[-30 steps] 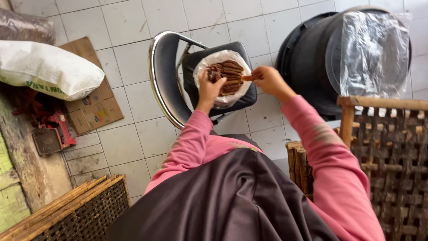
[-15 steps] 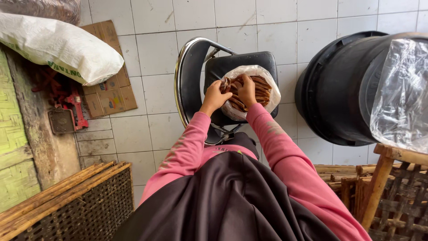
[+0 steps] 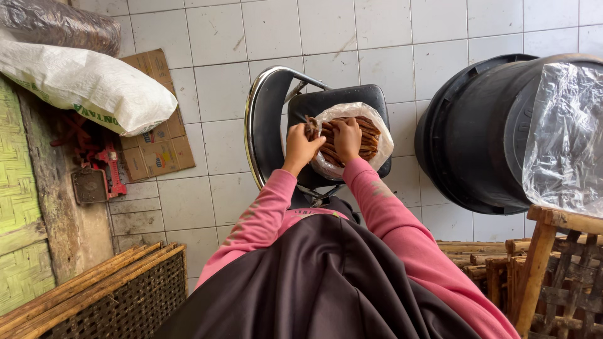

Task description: The person picks up dried banana pieces from a wooden drying rack and places them into a clear plastic bag that is sitting on a chair.

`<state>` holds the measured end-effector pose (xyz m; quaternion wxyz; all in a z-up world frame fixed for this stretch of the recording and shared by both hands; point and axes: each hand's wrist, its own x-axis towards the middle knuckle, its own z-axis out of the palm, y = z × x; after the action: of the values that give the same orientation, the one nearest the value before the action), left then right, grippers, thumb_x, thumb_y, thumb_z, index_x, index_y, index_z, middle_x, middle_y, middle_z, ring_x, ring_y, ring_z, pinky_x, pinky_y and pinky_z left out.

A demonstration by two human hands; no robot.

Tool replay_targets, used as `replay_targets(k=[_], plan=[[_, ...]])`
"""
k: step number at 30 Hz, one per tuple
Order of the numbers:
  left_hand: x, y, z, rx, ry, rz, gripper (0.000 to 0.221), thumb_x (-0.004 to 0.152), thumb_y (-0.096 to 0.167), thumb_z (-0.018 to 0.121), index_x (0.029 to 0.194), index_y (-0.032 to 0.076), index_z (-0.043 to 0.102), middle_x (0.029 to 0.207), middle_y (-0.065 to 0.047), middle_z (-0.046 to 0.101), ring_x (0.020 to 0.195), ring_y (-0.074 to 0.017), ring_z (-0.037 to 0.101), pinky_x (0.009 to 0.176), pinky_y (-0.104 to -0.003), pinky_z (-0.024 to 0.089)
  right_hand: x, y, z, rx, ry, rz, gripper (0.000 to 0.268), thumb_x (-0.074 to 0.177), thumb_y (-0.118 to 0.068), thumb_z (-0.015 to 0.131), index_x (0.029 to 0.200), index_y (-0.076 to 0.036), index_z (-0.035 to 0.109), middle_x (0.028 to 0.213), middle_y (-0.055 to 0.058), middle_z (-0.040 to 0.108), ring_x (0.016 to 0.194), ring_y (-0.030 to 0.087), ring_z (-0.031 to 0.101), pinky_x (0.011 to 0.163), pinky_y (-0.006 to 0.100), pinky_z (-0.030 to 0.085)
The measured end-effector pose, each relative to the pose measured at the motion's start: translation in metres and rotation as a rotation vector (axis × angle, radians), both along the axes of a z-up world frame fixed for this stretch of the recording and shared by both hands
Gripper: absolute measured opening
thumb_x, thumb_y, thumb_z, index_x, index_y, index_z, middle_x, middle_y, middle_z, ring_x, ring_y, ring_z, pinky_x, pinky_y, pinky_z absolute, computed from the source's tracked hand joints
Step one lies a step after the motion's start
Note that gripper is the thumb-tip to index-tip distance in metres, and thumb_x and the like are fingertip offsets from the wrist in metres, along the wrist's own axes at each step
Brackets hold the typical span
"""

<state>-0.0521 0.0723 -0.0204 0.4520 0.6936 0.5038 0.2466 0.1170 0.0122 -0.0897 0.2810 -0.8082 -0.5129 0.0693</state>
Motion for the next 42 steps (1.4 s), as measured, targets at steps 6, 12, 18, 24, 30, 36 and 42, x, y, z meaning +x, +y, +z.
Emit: replay_targets(k=[6, 12, 18, 24, 30, 36, 42], plan=[[0.006, 0.0, 0.0, -0.871, -0.733, 0.209, 0.052, 0.076, 0.037, 0.088, 0.108, 0.003, 0.065, 0.105, -0.014, 0.073, 0.096, -0.0262, 0.071, 0.082, -0.04, 0.061, -0.01, -0.008, 0.039, -0.148, 0.078, -0.054, 0.036, 0.085, -0.015, 0.077, 0.118, -0.004, 0.067, 0.102, 0.011, 0.072, 0.099, 0.032, 0.063, 0.091, 0.049, 0.045], [0.032, -0.007, -0.006, -1.0, -0.881, 0.206, 0.054, 0.072, 0.037, 0.089, 0.109, 0.005, 0.067, 0.105, -0.01, 0.074, 0.098, -0.0235, 0.073, 0.083, -0.041, 0.064, 0.008, -0.03, 0.107, 0.066, 1.028, 0.249, 0.033, 0.097, -0.013, 0.069, 0.126, 0.001, 0.064, 0.11, 0.005, 0.069, 0.101, 0.01, 0.065, 0.081, 0.026, 0.055], [0.044, -0.007, -0.007, -0.635, -0.639, 0.143, 0.051, 0.071, 0.026, 0.093, 0.109, 0.005, 0.066, 0.106, -0.013, 0.074, 0.095, -0.0244, 0.071, 0.08, -0.038, 0.062, 0.043, -0.039, 0.124, -0.02, 0.938, 0.079, 0.026, 0.096, -0.007, 0.07, 0.12, 0.004, 0.071, 0.102, 0.01, 0.074, 0.089, 0.013, 0.069, 0.079, 0.025, 0.058], [0.025, 0.015, -0.005, 0.184, -0.002, 0.08, 0.057, 0.064, 0.02, 0.095, 0.105, 0.001, 0.061, 0.102, -0.023, 0.07, 0.091, -0.0402, 0.07, 0.078, -0.047, 0.057, 0.052, -0.031, 0.07, -0.164, 0.942, -0.005, 0.028, 0.09, -0.004, 0.072, 0.118, 0.002, 0.07, 0.109, 0.011, 0.073, 0.09, 0.016, 0.071, 0.072, 0.028, 0.064], [0.049, 0.024, 0.012, 0.077, 0.286, 0.135, 0.044, 0.084, 0.017, 0.074, 0.122, 0.008, 0.054, 0.098, -0.02, 0.075, 0.09, -0.0406, 0.074, 0.077, -0.051, 0.06, 0.031, 0.004, 0.012, 0.152, 0.808, 0.065, 0.025, 0.091, 0.0, 0.07, 0.116, -0.002, 0.069, 0.111, 0.015, 0.074, 0.097, 0.022, 0.071, 0.084, 0.035, 0.059], [0.052, 0.018, 0.023, 0.082, 0.274, 0.212, 0.046, 0.084, 0.017, 0.075, 0.123, 0.009, 0.053, 0.097, -0.018, 0.075, 0.087, -0.0401, 0.073, 0.074, -0.051, 0.059, 0.025, 0.008, -0.005, 0.024, 0.274, -0.037, 0.026, 0.087, -0.004, 0.07, 0.113, -0.003, 0.065, 0.111, 0.019, 0.073, 0.104, 0.039, 0.068, 0.089, 0.046, 0.054], [0.043, 0.013, 0.023, 0.075, 0.115, 0.25, 0.048, 0.079, 0.024, 0.081, 0.118, 0.008, 0.056, 0.102, -0.018, 0.075, 0.092, -0.037, 0.073, 0.076, -0.048, 0.06, 0.013, -0.001, -0.006, 0.061, -0.081, -0.005, 0.024, 0.081, -0.012, 0.074, 0.104, -0.01, 0.072, 0.103, 0.016, 0.069, 0.098, 0.039, 0.064, 0.085, 0.048, 0.051]])
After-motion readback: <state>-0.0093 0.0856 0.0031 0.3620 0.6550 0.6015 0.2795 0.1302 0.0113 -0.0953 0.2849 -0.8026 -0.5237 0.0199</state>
